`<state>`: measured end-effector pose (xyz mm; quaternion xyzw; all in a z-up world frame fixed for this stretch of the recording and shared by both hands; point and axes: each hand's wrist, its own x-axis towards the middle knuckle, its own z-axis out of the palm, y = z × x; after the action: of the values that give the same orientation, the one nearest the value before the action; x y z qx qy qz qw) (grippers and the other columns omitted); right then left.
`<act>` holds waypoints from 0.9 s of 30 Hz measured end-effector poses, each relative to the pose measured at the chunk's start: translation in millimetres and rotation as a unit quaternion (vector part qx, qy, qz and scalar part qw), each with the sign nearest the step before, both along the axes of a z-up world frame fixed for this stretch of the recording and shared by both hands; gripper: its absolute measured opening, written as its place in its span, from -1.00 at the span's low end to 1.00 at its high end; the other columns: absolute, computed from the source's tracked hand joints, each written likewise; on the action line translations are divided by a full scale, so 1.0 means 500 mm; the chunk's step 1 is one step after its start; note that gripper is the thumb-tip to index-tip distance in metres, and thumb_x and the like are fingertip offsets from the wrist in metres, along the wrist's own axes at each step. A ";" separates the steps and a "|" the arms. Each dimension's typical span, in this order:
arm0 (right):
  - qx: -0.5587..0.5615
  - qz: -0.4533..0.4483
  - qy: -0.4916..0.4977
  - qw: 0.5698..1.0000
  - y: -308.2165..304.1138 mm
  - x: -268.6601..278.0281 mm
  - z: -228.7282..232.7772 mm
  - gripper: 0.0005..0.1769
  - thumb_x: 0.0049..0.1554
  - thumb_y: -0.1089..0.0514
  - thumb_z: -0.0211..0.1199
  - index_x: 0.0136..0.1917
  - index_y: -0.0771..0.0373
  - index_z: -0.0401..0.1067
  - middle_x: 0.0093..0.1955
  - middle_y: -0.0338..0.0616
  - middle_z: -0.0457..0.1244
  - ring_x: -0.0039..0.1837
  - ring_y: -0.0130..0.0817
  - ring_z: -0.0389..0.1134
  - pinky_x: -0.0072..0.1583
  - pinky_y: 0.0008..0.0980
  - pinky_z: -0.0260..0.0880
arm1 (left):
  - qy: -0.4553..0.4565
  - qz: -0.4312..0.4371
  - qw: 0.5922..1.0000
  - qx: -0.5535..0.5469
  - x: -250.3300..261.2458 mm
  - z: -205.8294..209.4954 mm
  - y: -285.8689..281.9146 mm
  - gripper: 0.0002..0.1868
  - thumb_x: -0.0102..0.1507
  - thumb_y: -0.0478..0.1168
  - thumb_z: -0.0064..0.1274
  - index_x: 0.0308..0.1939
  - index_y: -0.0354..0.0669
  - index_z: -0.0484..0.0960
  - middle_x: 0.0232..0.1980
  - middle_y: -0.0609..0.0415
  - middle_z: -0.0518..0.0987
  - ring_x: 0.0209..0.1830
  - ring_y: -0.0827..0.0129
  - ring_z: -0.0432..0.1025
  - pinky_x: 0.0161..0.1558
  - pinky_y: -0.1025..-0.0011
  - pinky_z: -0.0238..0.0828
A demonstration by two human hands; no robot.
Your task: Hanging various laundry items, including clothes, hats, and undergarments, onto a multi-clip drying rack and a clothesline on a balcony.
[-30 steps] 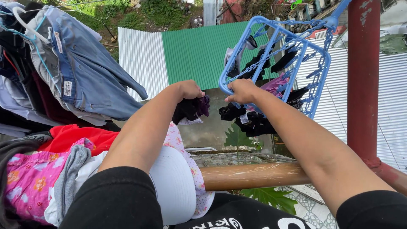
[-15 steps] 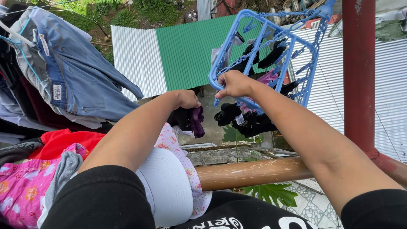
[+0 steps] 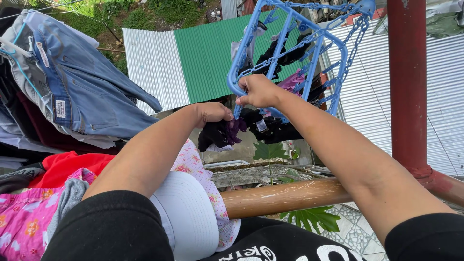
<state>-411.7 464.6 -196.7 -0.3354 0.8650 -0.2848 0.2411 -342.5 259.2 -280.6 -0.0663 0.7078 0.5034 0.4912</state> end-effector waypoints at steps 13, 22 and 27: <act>0.053 -0.027 -0.064 0.996 0.020 0.012 0.009 -0.55 -0.05 0.02 0.57 -0.13 0.36 0.42 -0.30 0.01 0.33 -0.26 -0.19 0.38 -0.19 -0.19 0.34 | -0.050 0.107 0.988 0.097 0.011 0.066 -0.004 -0.86 0.32 -0.19 0.05 -0.15 -0.17 0.61 -0.22 0.09 0.59 -0.24 0.39 0.48 -0.12 0.35 0.47; 0.224 0.069 0.130 0.963 0.058 0.031 0.022 -0.49 0.05 -0.20 0.45 -0.09 0.32 0.54 -0.16 0.15 0.39 0.02 0.11 0.42 0.09 -0.01 0.38 | -0.057 0.096 0.979 0.173 -0.017 0.143 -0.092 -0.70 0.21 -0.43 0.05 0.03 -0.23 0.52 -0.03 0.00 0.62 0.01 0.31 0.53 0.07 0.34 0.49; 0.289 0.068 0.286 0.911 0.031 0.096 0.159 -0.59 0.12 -0.14 0.36 -0.13 0.29 0.60 -0.09 0.09 0.41 0.09 0.04 0.43 0.20 -0.04 0.37 | 0.008 0.141 0.947 0.290 -0.004 0.293 -0.114 -0.70 0.26 -0.44 -0.04 0.07 -0.24 0.52 0.07 0.02 0.58 0.08 0.31 0.50 0.17 0.33 0.48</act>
<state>-364.0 480.0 -117.2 -0.3762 0.9165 0.1031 0.0890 -344.6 202.2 -134.0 -0.0166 0.5186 0.7515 0.4075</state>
